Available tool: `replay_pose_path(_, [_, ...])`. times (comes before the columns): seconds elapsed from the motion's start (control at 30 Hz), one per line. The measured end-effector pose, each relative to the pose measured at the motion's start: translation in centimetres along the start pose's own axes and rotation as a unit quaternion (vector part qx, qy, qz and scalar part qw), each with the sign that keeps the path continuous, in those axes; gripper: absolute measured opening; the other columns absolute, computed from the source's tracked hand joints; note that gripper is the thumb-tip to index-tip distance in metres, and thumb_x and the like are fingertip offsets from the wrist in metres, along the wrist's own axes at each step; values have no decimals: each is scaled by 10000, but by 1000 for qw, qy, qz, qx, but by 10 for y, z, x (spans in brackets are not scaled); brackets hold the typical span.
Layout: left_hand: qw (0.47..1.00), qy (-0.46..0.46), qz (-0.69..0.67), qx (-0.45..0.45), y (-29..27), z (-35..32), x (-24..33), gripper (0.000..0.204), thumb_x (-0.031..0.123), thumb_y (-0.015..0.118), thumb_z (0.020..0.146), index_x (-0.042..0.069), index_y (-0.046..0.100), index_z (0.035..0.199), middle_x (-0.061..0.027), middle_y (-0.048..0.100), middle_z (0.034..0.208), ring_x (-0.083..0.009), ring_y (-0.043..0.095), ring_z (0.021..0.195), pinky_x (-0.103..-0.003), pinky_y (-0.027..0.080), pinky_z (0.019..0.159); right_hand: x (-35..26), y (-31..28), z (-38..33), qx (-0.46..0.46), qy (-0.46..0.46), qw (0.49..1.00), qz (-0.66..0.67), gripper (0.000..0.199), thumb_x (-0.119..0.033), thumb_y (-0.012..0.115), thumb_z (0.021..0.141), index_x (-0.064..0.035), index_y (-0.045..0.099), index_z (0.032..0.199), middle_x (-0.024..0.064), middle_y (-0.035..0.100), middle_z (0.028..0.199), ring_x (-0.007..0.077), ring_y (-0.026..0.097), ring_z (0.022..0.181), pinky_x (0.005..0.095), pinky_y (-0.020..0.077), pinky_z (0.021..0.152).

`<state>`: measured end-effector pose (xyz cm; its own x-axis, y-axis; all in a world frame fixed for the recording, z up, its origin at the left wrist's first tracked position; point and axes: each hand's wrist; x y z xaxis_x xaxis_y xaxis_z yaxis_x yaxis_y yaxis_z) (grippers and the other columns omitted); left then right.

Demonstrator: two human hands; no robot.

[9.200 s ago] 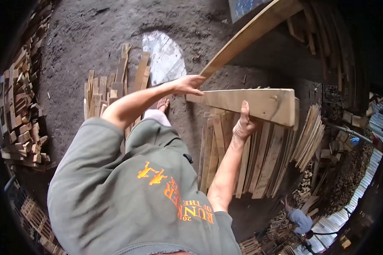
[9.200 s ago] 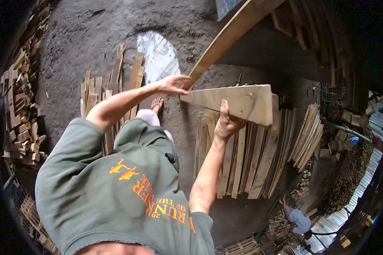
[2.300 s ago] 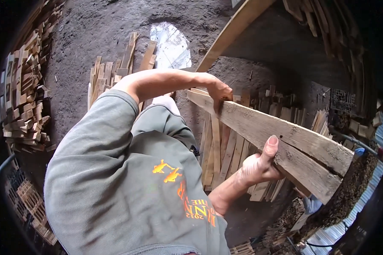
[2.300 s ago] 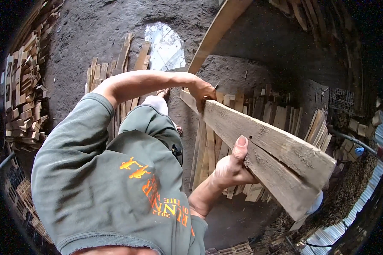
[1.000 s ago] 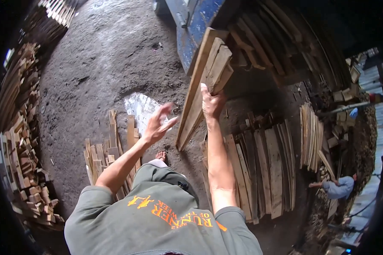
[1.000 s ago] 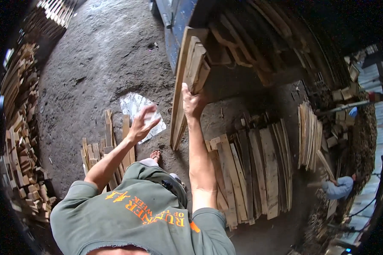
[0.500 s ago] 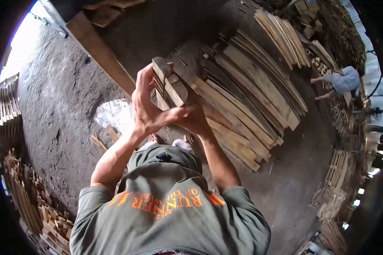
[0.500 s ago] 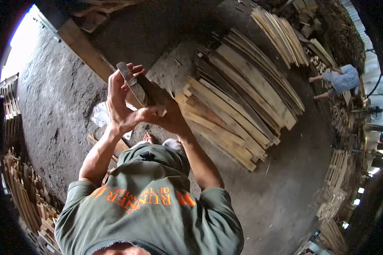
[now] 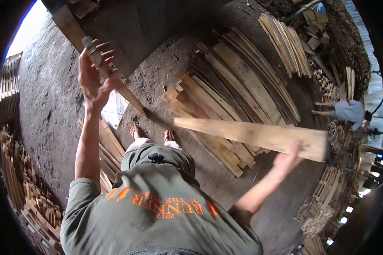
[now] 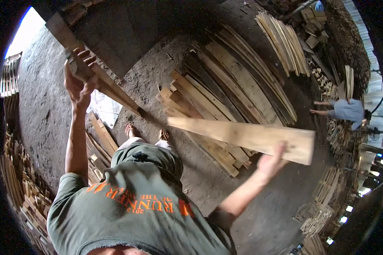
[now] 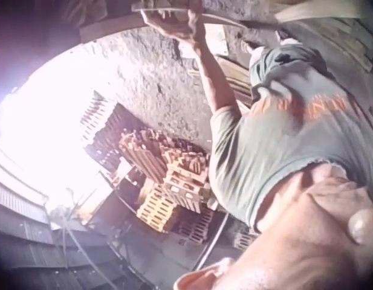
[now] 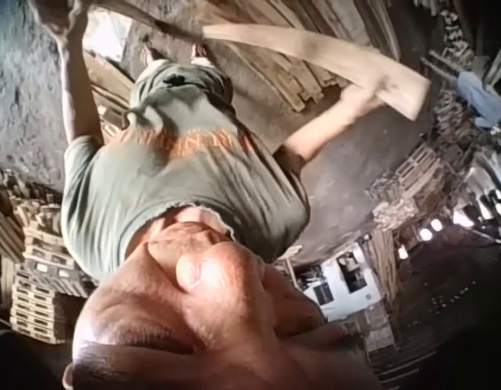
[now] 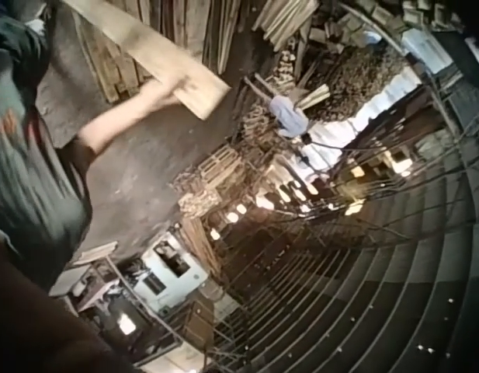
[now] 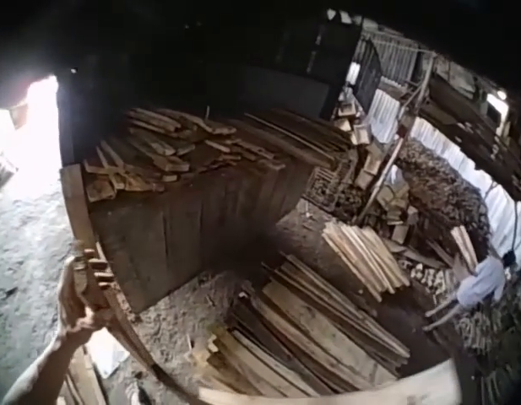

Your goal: Manually sorting and moving wooden planks in a woodworking facility.

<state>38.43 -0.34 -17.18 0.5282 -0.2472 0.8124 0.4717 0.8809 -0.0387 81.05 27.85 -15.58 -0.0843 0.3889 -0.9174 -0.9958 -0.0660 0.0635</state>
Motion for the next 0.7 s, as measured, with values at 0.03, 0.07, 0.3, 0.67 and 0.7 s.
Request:
replay_pose_path(0.03, [1000,-13,18,19,-5,-7,3,892,285,842,681,1,380,1389,-161,547,1263,-275,590,1118,-429,483,981,-19,1,29,-97,-20,995,20,609,-218,599,916,76,333,1379,257,593,1177,347,599,1102,468,470,992])
replay_pose_path(0.07, [999,-10,20,30,-8,-14,6,884,250,843,681,10,378,1393,-159,543,1272,-274,587,1122,-431,480,982,-36,8,52,-136,-25,990,26,558,-200,582,935,105,362,1348,283,591,1173,355,613,1079,464,473,992])
replay_pose_path(0.3, [998,14,12,62,-31,-65,31,914,191,821,717,30,294,1447,-217,443,1356,-326,533,1184,-436,448,1007,2,184,169,-287,-208,882,-310,299,-272,665,899,21,690,848,123,656,725,154,580,631,325,455,609])
replay_pose_path(0.67, [987,-66,61,133,-61,-116,63,1082,413,892,616,85,262,1432,-130,457,1322,-323,484,1249,-459,360,1100,323,291,-110,-721,109,641,-239,572,-365,726,783,-45,596,1239,194,603,1248,293,573,1162,384,466,952])
replay_pose_path(0.7, [984,-77,66,144,-66,-120,66,1077,408,890,622,84,258,1432,-128,456,1321,-320,480,1252,-460,357,1100,326,269,-143,-761,88,588,-257,588,-392,723,781,-65,594,1252,197,588,1268,283,566,1179,383,464,963])
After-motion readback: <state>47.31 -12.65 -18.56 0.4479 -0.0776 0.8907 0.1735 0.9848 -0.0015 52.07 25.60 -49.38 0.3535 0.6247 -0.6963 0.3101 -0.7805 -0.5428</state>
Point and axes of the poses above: each hand's wrist, its own z-axis towards the middle knuckle, its own y-axis out of the palm, x = y × z
